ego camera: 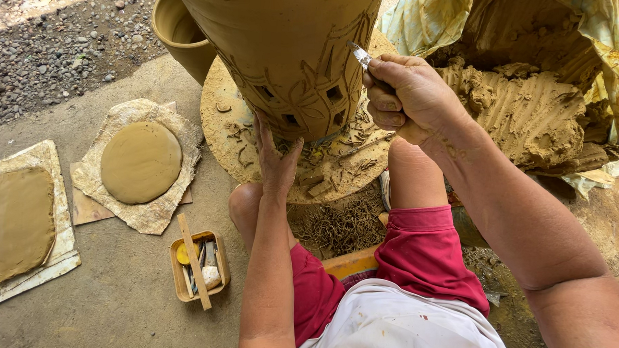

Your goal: The person sits on a low stool and uses a small carving tool to etch intricate patterns into the surface of a large clay pot. They rotate the pot on a wooden board to access different sections and continue carving the design.

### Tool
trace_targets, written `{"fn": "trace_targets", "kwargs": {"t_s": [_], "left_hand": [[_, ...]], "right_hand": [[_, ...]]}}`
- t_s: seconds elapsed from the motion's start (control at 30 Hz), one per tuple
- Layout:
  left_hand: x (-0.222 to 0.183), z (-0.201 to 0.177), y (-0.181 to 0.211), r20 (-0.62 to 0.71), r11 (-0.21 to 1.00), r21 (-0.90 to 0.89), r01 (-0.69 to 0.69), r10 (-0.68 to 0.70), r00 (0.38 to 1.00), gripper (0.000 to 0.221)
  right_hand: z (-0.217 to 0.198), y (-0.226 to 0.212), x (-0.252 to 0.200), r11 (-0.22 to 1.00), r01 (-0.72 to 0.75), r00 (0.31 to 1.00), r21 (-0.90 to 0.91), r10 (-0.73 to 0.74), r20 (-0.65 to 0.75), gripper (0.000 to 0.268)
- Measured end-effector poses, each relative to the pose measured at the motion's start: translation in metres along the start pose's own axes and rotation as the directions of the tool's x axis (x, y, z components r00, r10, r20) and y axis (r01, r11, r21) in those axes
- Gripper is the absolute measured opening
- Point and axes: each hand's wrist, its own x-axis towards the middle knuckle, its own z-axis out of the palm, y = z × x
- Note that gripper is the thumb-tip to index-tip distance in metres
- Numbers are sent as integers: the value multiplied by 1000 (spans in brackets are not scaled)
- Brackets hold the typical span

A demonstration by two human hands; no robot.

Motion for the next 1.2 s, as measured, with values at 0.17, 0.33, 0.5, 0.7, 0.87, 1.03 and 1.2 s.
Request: {"fn": "trace_targets", "kwargs": {"t_s": [0.17, 0.33, 0.5, 0.7, 0.87, 1.03, 1.2], "left_hand": [[1, 1, 1, 7, 1000, -9, 22, -21, 1000, 103], [2, 1, -2, 1, 999, -34, 21, -21, 1000, 102], [1, 2, -4, -6, 999, -41, 21, -21, 1000, 104], [0, 0, -1, 28, 994, -99, 51, -49, 998, 105], [-1, -1, 1, 17, 998, -43, 41, -40, 999, 107], [2, -1, 1, 18, 1000, 13, 20, -21, 1000, 111], [0, -1, 2, 38, 999, -7, 32, -32, 999, 110]], "right_hand": [[-1, -2, 2, 1000, -7, 1000, 24, 6, 19, 26], [-2, -8, 8, 999, -50, 999, -21, 50, 17, 25], [-1, -13, 12, 994, -103, 994, -26, 104, 38, 25], [3, -16, 17, 990, -137, 990, -24, 138, 39, 27], [8, -17, 22, 989, -142, 989, -49, 144, 23, 28], [11, -16, 29, 987, -149, 988, -61, 151, 27, 30], [12, -13, 34, 990, -135, 988, -50, 138, 70, 30]]}}
